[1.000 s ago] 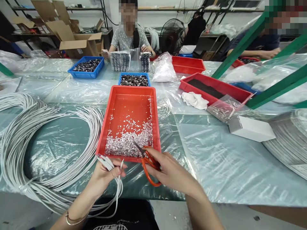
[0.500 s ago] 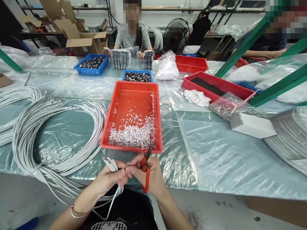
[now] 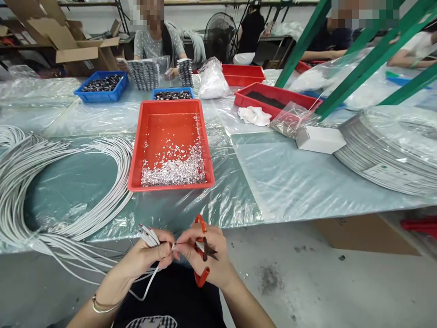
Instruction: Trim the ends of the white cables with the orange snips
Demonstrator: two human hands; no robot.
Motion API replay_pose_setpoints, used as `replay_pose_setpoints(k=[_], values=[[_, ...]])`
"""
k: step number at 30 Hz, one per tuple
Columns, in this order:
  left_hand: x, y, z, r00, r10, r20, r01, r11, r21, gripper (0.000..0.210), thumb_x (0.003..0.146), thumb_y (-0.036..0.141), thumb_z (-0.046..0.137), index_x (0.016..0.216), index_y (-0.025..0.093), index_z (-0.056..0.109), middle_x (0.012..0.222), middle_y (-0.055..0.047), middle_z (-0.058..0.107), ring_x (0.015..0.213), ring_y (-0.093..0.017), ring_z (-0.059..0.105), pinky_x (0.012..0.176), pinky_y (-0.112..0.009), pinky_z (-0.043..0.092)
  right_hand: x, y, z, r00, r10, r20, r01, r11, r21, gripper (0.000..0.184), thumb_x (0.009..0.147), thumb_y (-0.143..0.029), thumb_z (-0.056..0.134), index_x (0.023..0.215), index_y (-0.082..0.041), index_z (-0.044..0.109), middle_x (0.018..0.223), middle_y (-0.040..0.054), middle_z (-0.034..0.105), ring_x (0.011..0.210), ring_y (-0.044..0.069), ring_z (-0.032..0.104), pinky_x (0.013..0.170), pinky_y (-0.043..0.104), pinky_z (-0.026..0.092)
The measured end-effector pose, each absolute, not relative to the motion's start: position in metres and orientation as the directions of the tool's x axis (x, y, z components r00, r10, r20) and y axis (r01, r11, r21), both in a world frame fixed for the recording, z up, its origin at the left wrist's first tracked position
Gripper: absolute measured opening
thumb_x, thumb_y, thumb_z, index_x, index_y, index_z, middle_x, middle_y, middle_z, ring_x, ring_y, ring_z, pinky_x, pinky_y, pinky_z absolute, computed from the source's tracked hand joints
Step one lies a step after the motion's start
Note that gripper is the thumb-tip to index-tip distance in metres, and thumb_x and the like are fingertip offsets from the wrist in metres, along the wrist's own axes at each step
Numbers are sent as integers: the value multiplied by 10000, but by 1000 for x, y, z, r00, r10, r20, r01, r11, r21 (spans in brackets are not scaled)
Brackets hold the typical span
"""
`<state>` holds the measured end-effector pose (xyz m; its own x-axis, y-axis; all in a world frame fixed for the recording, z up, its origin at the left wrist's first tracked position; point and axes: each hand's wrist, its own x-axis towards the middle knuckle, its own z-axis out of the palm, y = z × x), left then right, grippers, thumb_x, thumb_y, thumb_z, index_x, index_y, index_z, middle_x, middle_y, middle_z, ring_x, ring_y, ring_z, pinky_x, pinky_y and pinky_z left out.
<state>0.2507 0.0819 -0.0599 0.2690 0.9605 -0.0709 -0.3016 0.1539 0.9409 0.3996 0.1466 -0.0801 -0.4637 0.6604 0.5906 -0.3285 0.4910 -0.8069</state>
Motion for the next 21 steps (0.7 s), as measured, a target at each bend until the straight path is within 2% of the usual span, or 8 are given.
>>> replay_pose_setpoints(k=[6, 9, 11, 14, 16, 17, 19, 21], values=[[255, 67, -66, 232, 973, -9, -83, 29, 996, 319, 881, 361, 458, 779, 70, 540, 530, -9, 453, 518, -65, 404, 553, -199, 317, 411, 137, -79, -516, 573, 637, -170, 661, -731, 97, 794, -104, 585, 750, -158, 518, 574, -26, 497, 507, 94, 442, 610, 263, 384], [259, 64, -67, 126, 992, -13, 37, 8, 999, 275, 864, 338, 488, 770, 82, 526, 629, -33, 524, 608, -84, 467, 610, -201, 356, 407, 134, -80, -469, 625, 624, -125, 652, -747, 112, 783, -86, 594, 734, -151, 517, 541, -34, 455, 489, 78, 434, 562, 222, 390], [263, 63, -67, -23, 1000, -18, 123, 21, 992, 258, 827, 337, 543, 750, 92, 525, 669, -32, 520, 620, -86, 454, 587, -199, 351, 402, 128, -83, -416, 685, 598, -162, 592, -790, 104, 777, -85, 607, 762, -162, 538, 541, -38, 445, 486, 71, 431, 510, 189, 379], [270, 61, -68, -214, 963, 161, 378, -71, 923, 175, 840, 255, 519, 752, 107, 550, 665, -16, 470, 578, -67, 392, 542, -192, 311, 396, 115, -84, -379, 735, 562, -222, 518, -826, 107, 775, -85, 609, 794, -175, 555, 576, -34, 472, 491, 65, 425, 470, 165, 361], [272, 60, -70, -214, 931, 297, 518, -150, 842, 157, 863, 199, 470, 761, 112, 552, 674, -15, 460, 578, -61, 389, 553, -192, 308, 396, 111, -80, -393, 747, 536, -163, 517, -840, 108, 766, -75, 618, 775, -172, 571, 572, -34, 478, 482, 59, 416, 472, 163, 355], [272, 60, -72, -213, 923, 319, 539, -162, 827, 165, 865, 199, 468, 747, 110, 541, 671, -14, 451, 577, -61, 385, 557, -194, 307, 396, 114, -77, -389, 757, 525, -126, 521, -844, 101, 767, -81, 624, 762, -170, 578, 563, -35, 477, 476, 56, 412, 476, 163, 353], [272, 60, -76, -240, 940, 244, 484, -102, 869, 216, 853, 262, 507, 706, 104, 513, 616, -2, 406, 542, -61, 341, 538, -202, 289, 395, 131, -69, -343, 783, 519, -64, 532, -844, 65, 784, -135, 633, 758, -166, 582, 543, -38, 460, 463, 53, 397, 473, 164, 343], [270, 60, -82, -217, 973, 83, 374, 4, 927, 262, 824, 343, 551, 721, 104, 524, 603, 3, 396, 525, -64, 301, 520, -212, 268, 390, 166, -60, -304, 775, 554, -1, 581, -814, 133, 791, -232, 641, 719, -146, 569, 533, -29, 425, 474, 62, 383, 500, 181, 347]])
